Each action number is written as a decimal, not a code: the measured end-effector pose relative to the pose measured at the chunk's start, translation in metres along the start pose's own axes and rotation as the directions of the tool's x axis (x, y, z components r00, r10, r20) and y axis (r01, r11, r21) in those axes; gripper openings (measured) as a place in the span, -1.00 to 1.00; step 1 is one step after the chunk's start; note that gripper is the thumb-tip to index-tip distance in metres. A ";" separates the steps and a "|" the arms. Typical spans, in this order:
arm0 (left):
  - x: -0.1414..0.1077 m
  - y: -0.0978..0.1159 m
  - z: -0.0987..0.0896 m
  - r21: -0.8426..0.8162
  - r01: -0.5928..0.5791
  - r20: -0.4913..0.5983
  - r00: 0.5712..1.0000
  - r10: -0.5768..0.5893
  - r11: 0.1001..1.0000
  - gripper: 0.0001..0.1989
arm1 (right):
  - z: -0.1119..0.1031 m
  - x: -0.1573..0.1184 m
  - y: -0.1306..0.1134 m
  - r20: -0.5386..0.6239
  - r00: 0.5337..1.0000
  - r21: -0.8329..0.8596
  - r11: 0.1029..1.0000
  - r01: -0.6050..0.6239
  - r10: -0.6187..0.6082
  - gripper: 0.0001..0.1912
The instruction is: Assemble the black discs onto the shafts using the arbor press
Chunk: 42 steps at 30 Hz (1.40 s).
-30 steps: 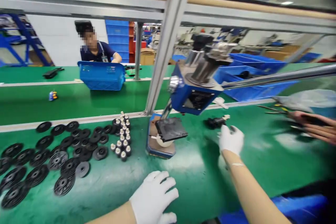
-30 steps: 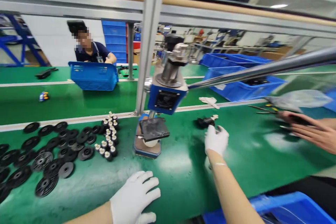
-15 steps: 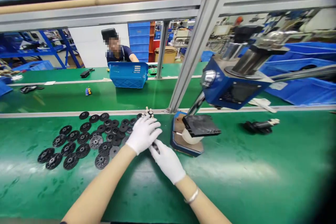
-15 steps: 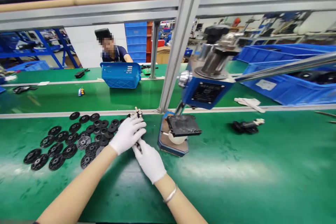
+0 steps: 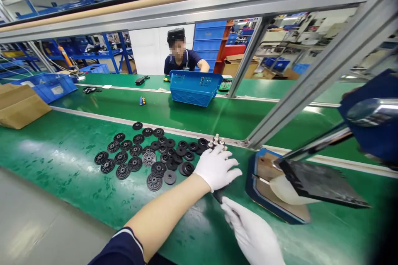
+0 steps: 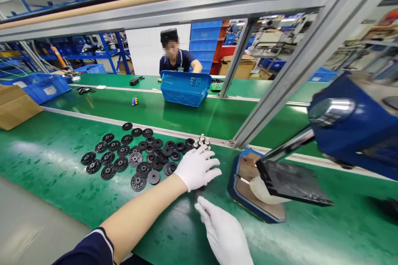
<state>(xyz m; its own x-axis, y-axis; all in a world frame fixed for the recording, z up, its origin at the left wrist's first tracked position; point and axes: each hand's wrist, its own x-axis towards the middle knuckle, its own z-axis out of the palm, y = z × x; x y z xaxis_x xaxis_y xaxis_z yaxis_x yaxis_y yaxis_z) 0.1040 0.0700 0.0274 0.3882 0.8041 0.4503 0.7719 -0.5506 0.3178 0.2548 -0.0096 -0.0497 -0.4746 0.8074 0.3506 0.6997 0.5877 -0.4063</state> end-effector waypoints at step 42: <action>-0.126 -0.032 -0.064 -0.700 0.155 0.588 0.680 -0.439 -0.698 -0.72 | 0.007 -0.006 -0.024 0.386 0.710 0.733 0.271 -0.624 0.589 -0.54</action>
<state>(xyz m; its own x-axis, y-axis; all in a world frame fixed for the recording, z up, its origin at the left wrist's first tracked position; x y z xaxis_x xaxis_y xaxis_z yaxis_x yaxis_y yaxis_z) -0.0017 -0.0279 0.0141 0.2212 0.9200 -0.3236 -0.8306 0.3516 0.4318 0.2368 -0.0283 -0.0481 -0.1306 0.9395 -0.3166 0.0944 -0.3061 -0.9473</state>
